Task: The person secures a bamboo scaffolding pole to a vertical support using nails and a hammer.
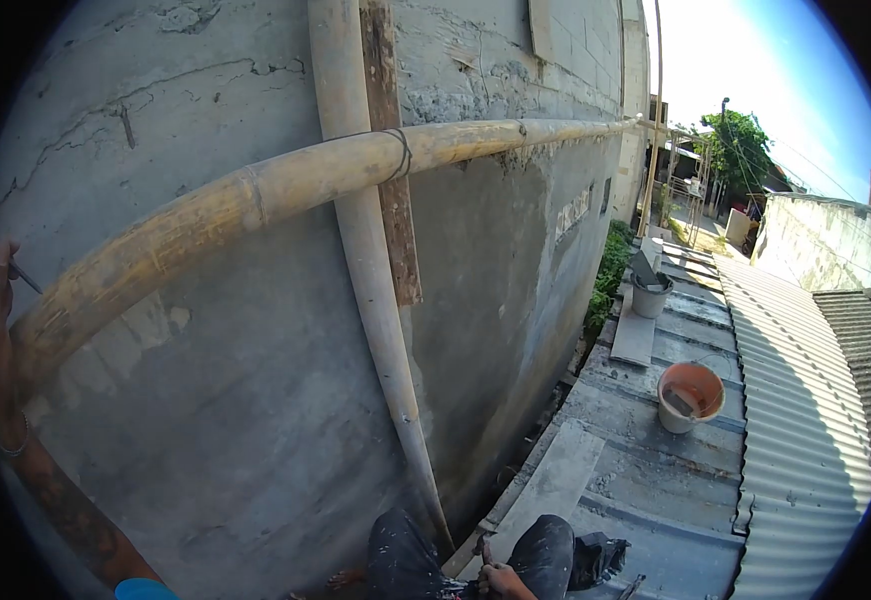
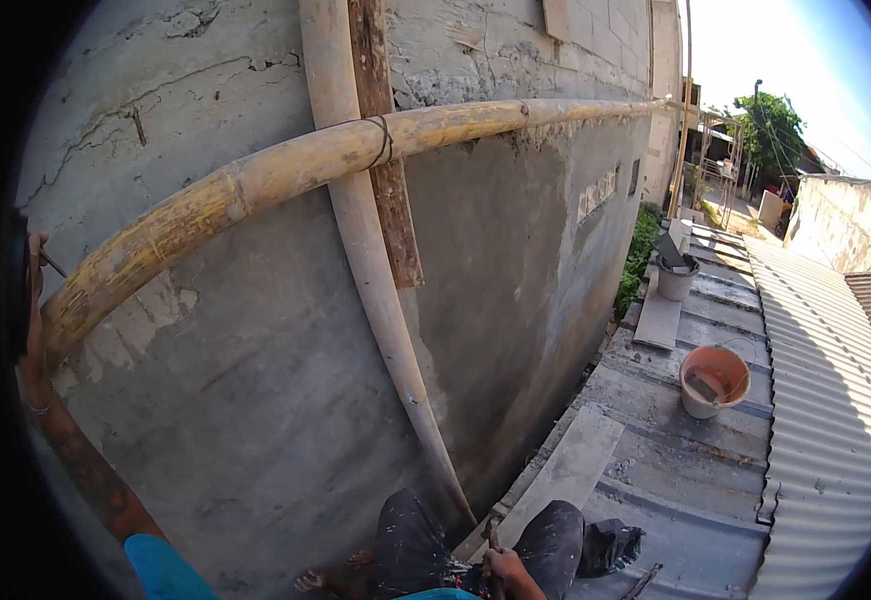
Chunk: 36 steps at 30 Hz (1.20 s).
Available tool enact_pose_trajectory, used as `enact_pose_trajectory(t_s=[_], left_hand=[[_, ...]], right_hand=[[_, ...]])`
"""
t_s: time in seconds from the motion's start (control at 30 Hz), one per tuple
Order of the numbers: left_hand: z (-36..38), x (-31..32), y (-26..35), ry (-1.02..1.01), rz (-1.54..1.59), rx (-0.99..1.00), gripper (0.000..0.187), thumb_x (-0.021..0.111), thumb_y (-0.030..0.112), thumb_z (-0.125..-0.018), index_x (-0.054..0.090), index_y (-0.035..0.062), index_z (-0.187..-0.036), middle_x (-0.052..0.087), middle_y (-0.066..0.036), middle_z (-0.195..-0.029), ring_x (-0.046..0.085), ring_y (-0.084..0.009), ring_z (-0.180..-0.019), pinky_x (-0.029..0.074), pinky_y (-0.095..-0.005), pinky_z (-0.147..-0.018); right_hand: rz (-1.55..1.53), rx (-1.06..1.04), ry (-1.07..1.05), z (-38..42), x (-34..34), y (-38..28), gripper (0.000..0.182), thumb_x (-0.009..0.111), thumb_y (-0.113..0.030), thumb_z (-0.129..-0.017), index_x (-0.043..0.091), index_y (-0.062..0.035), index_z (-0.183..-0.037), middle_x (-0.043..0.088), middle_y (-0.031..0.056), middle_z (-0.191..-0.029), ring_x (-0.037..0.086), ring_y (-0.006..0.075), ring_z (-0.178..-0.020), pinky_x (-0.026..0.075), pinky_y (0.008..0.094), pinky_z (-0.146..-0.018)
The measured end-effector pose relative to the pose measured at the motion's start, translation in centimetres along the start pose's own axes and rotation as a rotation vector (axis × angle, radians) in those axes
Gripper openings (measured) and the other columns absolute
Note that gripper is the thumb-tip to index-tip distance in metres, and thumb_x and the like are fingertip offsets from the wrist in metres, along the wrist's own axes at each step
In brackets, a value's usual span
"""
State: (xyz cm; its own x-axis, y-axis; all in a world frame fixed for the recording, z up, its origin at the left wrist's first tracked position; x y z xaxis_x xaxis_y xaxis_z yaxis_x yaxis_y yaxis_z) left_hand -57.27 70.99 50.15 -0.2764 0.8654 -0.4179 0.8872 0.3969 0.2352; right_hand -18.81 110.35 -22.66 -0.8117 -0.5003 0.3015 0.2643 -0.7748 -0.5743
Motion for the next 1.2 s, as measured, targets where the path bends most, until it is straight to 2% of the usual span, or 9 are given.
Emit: enact_pose_trajectory(t_s=[0.07, 0.1, 0.27, 0.53, 0.63, 0.83, 0.93, 1.0, 1.2], left_hand=[[0.1, 0.0, 0.0, 0.093, 0.003, 0.024, 0.057, 0.046, 0.005, -0.094, 0.034, 0.0195, -0.148, 0.041, -0.003, -0.148, 0.039, -0.0192, -0.137, 0.033, -0.0381, -0.116], [0.3, 0.1, 0.7, 0.095, -0.206, 0.06, 0.057, 0.045, 0.005, -0.095, 0.034, 0.0192, -0.148, 0.04, -0.003, -0.149, 0.038, -0.0192, -0.138, 0.033, -0.0381, -0.116], [0.7, 0.8, 2.3, 0.033, -0.564, 0.184, 0.051, 0.036, 0.008, -0.1, 0.032, 0.0198, -0.149, 0.036, -0.003, -0.152, 0.031, -0.0181, -0.141, 0.025, -0.0385, -0.119], [0.4, 0.2, 2.5, 0.065, -0.55, 0.145, 0.046, 0.028, 0.021, -0.104, 0.03, 0.0178, -0.15, 0.032, -0.005, -0.154, 0.026, -0.0197, -0.143, 0.019, -0.0396, -0.12], [0.1, -0.6, 0.9, 0.099, -0.102, 0.093, 0.045, 0.027, 0.021, -0.105, 0.031, 0.0159, -0.15, 0.036, -0.006, -0.151, 0.028, -0.0207, -0.143, 0.02, -0.0395, -0.119], [0.3, -0.6, 1.3, 0.18, -0.081, 0.088, 0.043, 0.038, 0.025, -0.104, 0.043, 0.0093, -0.143, 0.043, -0.009, -0.145, 0.034, -0.02, -0.139, 0.025, -0.0375, -0.118], [-0.2, 0.1, 3.1, 0.298, 0.184, -0.021, 0.039, 0.049, 0.029, -0.1, 0.055, 0.0076, -0.133, 0.055, -0.008, -0.131, 0.047, -0.0165, -0.127, 0.033, -0.0323, -0.111], [-0.8, 0.2, 4.3, 0.296, 0.11, -0.1, 0.035, 0.053, 0.031, -0.099, 0.062, 0.0064, -0.123, 0.061, -0.005, -0.115, 0.053, -0.0117, -0.105, 0.039, -0.0274, -0.096], [-2.7, 5.5, 12.0, 0.31, -0.169, -0.077, 0.031, 0.058, 0.033, -0.096, 0.071, 0.0049, -0.101, 0.061, 0.002, -0.081, 0.037, -0.0062, -0.064, 0.031, -0.0224, -0.06]], right_hand=[[0.066, -0.019, 0.004, -1.2, 0.0, 0.5, 0.008, 0.052, -0.006, -0.09, 0.052, 0.0023, -0.091, 0.053, 0.0087, -0.069, 0.052, 0.0178, -0.055, 0.045, 0.0303, -0.048], [0.171, -0.156, 0.088, 4.2, 1.8, -2.9, 0.01, 0.05, -0.01, -0.088, 0.056, -0.002, -0.087, 0.054, 0.0054, -0.064, 0.048, 0.0143, -0.045, 0.04, 0.0295, -0.041], [0.086, -0.032, 0.005, -0.7, 0.2, 0.6, 0.008, 0.051, -0.005, -0.09, 0.053, 0.0027, -0.09, 0.054, 0.0094, -0.07, 0.053, 0.0182, -0.055, 0.046, 0.0309, -0.048], [0.025, -0.024, 0.01, -1.0, 0.3, 0.7, 0.009, 0.052, -0.006, -0.089, 0.052, 0.0033, -0.09, 0.054, 0.0095, -0.071, 0.053, 0.0186, -0.056, 0.047, 0.0323, -0.049], [0.12, -0.038, 0.058, -0.4, 0.7, -0.1, 0.009, 0.053, -0.006, -0.091, 0.052, 0.0029, -0.09, 0.052, 0.0086, -0.068, 0.051, 0.018, -0.053, 0.046, 0.0314, -0.047], [-0.082, 0.015, -0.016, -0.1, 0.9, 0.5, 0.006, 0.055, -0.002, -0.089, 0.052, 0.0027, -0.089, 0.052, 0.0079, -0.068, 0.052, 0.0175, -0.054, 0.045, 0.0308, -0.047], [0.022, -0.009, 0.032, 0.0, 0.6, 0.2, 0.007, 0.054, -0.004, -0.089, 0.052, 0.0026, -0.089, 0.052, 0.0081, -0.068, 0.052, 0.0176, -0.054, 0.046, 0.0308, -0.046], [0.043, -0.01, 0.033, -0.6, 0.4, 0.2, 0.008, 0.053, -0.005, -0.089, 0.053, 0.0028, -0.087, 0.052, 0.0083, -0.067, 0.052, 0.0179, -0.053, 0.047, 0.0316, -0.046], [0.131, -0.069, -0.003, 1.1, 1.5, -2.1, 0.008, 0.05, -0.003, -0.088, 0.051, 0.0019, -0.082, 0.051, 0.0089, -0.065, 0.05, 0.0182, -0.049, 0.044, 0.0313, -0.045]])
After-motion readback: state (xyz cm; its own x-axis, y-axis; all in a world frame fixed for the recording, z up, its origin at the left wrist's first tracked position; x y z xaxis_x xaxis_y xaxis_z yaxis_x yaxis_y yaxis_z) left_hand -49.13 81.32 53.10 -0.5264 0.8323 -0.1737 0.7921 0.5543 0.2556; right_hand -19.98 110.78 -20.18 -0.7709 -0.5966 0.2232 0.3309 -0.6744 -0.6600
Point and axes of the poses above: each hand's wrist, its own z-axis away from the middle knuckle, its own x-axis out of the palm, y = z × x, the point moved 5 cm from there along -z, towards the middle knuckle
